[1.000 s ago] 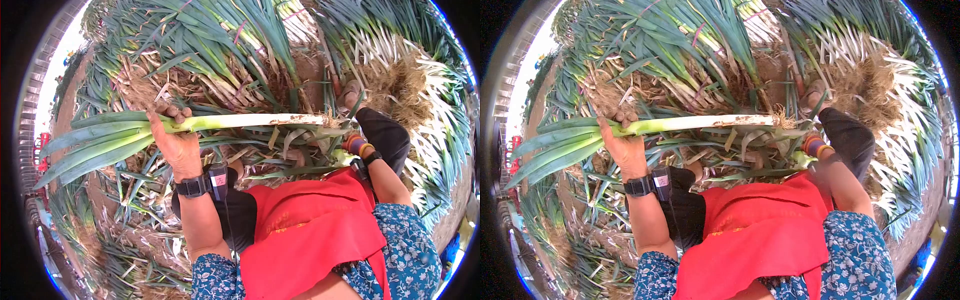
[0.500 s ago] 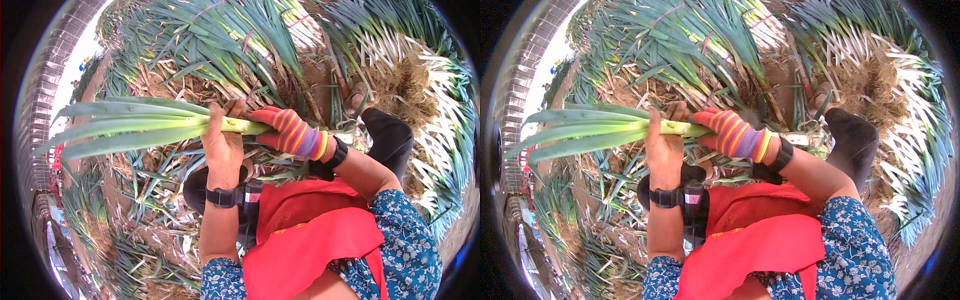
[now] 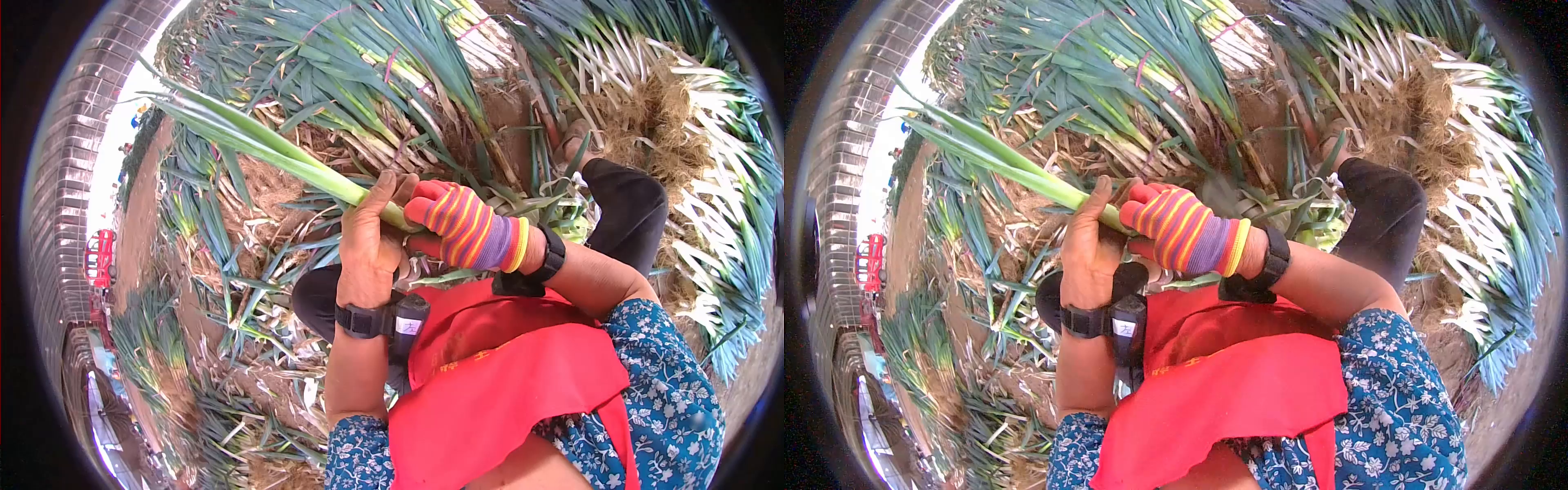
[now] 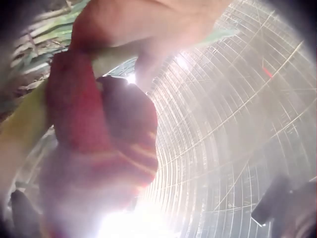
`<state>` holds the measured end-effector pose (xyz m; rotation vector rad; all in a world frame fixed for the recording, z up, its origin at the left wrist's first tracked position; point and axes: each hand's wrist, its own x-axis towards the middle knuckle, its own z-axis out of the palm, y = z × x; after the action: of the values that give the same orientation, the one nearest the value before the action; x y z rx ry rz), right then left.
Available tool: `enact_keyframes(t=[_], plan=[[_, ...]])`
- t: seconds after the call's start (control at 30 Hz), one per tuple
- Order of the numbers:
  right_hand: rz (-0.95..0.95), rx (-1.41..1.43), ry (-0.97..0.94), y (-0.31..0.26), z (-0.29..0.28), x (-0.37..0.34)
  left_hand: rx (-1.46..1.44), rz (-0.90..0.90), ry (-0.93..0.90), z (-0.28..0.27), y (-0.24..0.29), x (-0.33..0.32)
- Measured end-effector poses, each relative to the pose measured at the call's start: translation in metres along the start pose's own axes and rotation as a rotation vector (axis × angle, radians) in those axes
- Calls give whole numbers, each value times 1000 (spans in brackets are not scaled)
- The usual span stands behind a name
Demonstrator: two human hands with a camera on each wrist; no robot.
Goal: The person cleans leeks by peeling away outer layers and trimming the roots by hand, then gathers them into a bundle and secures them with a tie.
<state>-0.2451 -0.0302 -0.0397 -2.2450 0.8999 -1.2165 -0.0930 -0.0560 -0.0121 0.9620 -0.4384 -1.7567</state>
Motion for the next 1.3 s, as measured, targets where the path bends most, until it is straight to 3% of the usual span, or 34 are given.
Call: enact_keyframes(t=[0.07,0.17,0.23,0.3,0.37,0.43,0.5,0.57,0.63,0.67,0.73,0.8,0.83,0.9,0.93,0.97,1.03,1.17,1.3], plan=[[-5,-20,-61,-8,-4,1,71,-103,-20,-2,-2,-4],[-170,-111,31,-20,-6,0,192,-73,-92,-2,3,-9],[-161,-144,-259,-32,-3,-12,236,-14,-53,-9,7,0],[-152,15,-485,-49,-3,-28,131,34,-19,-10,16,4],[-159,244,-435,-39,5,-45,61,117,10,-16,24,10],[-62,193,-504,-15,-4,-52,-1,207,37,-24,36,11],[303,60,-719,-3,-29,-59,-119,366,129,-29,49,11],[446,9,-731,57,-27,-106,-135,438,131,-37,61,11],[563,-562,-1006,88,-34,-147,-88,501,154,-46,68,9],[601,-582,-1040,60,-43,-123,-117,475,145,-44,69,6],[364,-478,-371,59,-26,-133,-83,475,158,-47,60,5],[108,-563,-86,6,-51,-64,-62,471,135,-38,51,6],[25,-637,-88,-2,-62,-43,-63,466,124,-33,47,5],[81,-651,-57,24,-56,-39,-81,393,59,-22,43,0],[208,-643,-198,47,-51,-51,-99,370,12,-17,42,-4],[555,-382,-450,57,-54,-50,-101,372,12,-17,38,-4],[477,-273,-347,74,-33,-80,100,366,-220,-21,27,-3],[611,-190,-234,56,-18,-88,216,274,-202,-11,10,-13],[679,-80,-290,64,-15,-93,233,279,-247,-1,6,-14]])
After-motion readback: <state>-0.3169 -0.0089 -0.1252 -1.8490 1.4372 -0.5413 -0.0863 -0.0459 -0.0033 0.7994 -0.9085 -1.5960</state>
